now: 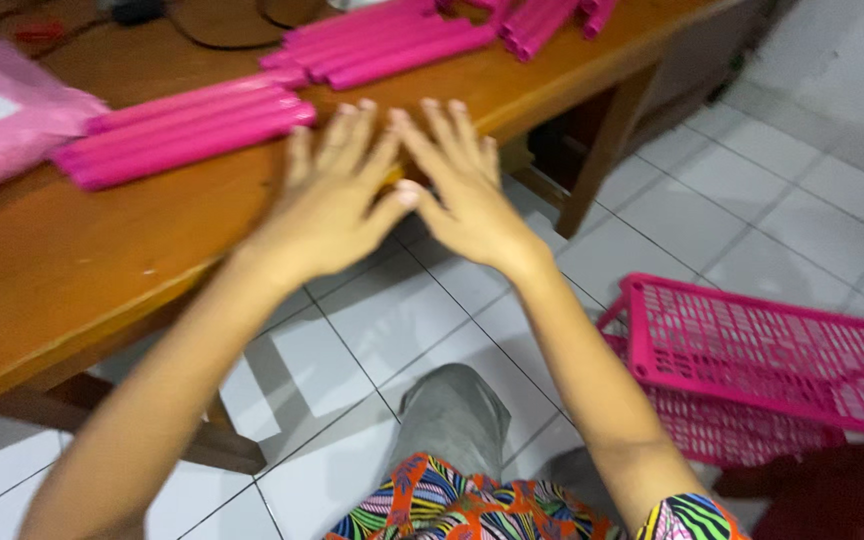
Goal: The person assembles a pink plastic basket by inserting pink cylindrical tubes into the basket's corner holes. They repeatedly insert and remove the tubes, stack and unstack basket trays, and place the tubes on a nearby wooden table.
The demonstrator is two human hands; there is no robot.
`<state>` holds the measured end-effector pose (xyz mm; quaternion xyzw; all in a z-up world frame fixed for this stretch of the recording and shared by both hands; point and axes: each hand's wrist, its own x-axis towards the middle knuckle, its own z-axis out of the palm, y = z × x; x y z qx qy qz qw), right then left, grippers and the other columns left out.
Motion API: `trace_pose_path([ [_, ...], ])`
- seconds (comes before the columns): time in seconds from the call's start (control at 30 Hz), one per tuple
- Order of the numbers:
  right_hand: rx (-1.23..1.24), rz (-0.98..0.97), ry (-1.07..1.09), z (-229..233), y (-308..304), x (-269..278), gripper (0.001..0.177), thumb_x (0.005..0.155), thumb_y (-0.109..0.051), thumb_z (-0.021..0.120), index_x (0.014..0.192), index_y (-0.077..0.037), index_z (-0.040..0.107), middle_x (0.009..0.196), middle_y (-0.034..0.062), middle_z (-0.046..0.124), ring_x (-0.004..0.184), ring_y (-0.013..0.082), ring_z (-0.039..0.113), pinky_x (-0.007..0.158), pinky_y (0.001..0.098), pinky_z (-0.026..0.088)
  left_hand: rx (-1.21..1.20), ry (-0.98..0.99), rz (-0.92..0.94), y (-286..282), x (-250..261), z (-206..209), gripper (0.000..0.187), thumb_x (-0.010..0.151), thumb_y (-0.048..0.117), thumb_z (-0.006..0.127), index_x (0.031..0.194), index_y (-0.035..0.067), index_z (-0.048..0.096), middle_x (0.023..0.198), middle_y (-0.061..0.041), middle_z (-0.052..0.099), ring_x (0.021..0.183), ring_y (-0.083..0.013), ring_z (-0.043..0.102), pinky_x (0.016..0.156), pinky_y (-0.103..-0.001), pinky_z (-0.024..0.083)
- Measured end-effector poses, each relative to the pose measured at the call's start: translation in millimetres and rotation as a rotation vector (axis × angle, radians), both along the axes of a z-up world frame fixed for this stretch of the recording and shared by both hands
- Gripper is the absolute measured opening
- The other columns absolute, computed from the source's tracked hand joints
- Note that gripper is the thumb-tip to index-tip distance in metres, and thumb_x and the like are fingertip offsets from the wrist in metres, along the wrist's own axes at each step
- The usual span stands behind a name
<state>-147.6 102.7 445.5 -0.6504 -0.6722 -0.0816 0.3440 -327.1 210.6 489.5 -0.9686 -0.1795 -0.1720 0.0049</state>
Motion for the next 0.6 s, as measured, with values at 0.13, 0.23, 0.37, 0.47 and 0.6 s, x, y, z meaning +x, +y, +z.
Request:
trace_pose_path([
  [0.13, -0.057, -0.170, 0.124, -47.6, -71.4, 55.3, 0.074, 0.102, -0.041, 0.059, 0.165, -0.022, 0.025, 0.173, 0.0213, 0.015, 0.160, 0.0443, 0.004, 0.122, 0.0689, 0.010, -0.055, -0.096, -0.303, -35.3, 65.9, -54.4, 0.079, 0.102, 0.052, 0.051, 0.160, 0.002, 0.029, 0.167, -0.028, 0.018, 0.157, -0.0444, 0.014, 0.124, -0.063, 0.012],
  [0.23, -0.199, -0.366, 0.188, -103.6, -126.4, 102.2, 0.080, 0.097, -0.043, 0.063, 0.164, -0.021, 0.024, 0.169, 0.0251, 0.012, 0.157, 0.0472, 0.000, 0.119, 0.0693, 0.009, -0.220, -0.024, -0.418, -62.4, 120.1, -113.6, 0.082, 0.102, 0.051, 0.053, 0.160, -0.001, 0.025, 0.166, -0.031, 0.014, 0.156, -0.0454, 0.012, 0.123, -0.058, 0.013],
  [0.37, -0.360, -0.771, 0.290, -196.7, -202.7, 153.1, 0.083, 0.091, -0.047, 0.064, 0.162, -0.023, 0.027, 0.169, 0.0247, 0.013, 0.157, 0.0473, -0.001, 0.116, 0.0758, 0.006, -0.608, 0.140, -0.483, -95.1, 185.6, -208.2, 0.086, 0.099, 0.053, 0.054, 0.160, 0.002, 0.023, 0.166, -0.032, 0.009, 0.155, -0.0443, 0.010, 0.124, -0.047, 0.017],
  [0.47, -0.440, -0.993, 0.299, -265.5, -248.9, 178.7, 0.091, 0.088, -0.054, 0.067, 0.161, -0.019, 0.025, 0.168, 0.0267, 0.009, 0.154, 0.0496, -0.005, 0.108, 0.0831, 0.000, -0.811, 0.277, -0.480, -115.9, 232.4, -283.6, 0.091, 0.097, 0.053, 0.058, 0.159, -0.001, 0.020, 0.165, -0.032, 0.010, 0.156, -0.0412, 0.011, 0.124, -0.044, 0.018],
  [0.6, -0.483, -1.105, 0.300, -345.5, -289.1, 193.1, 0.090, 0.089, -0.059, 0.065, 0.161, -0.020, 0.027, 0.168, 0.0250, 0.013, 0.154, 0.0521, 0.003, 0.108, 0.0848, 0.005, -1.148, 0.320, -0.354, -140.8, 284.5, -384.2, 0.092, 0.094, 0.049, 0.062, 0.158, -0.003, 0.021, 0.163, -0.028, 0.026, 0.153, -0.0351, 0.027, 0.123, -0.042, 0.026],
])
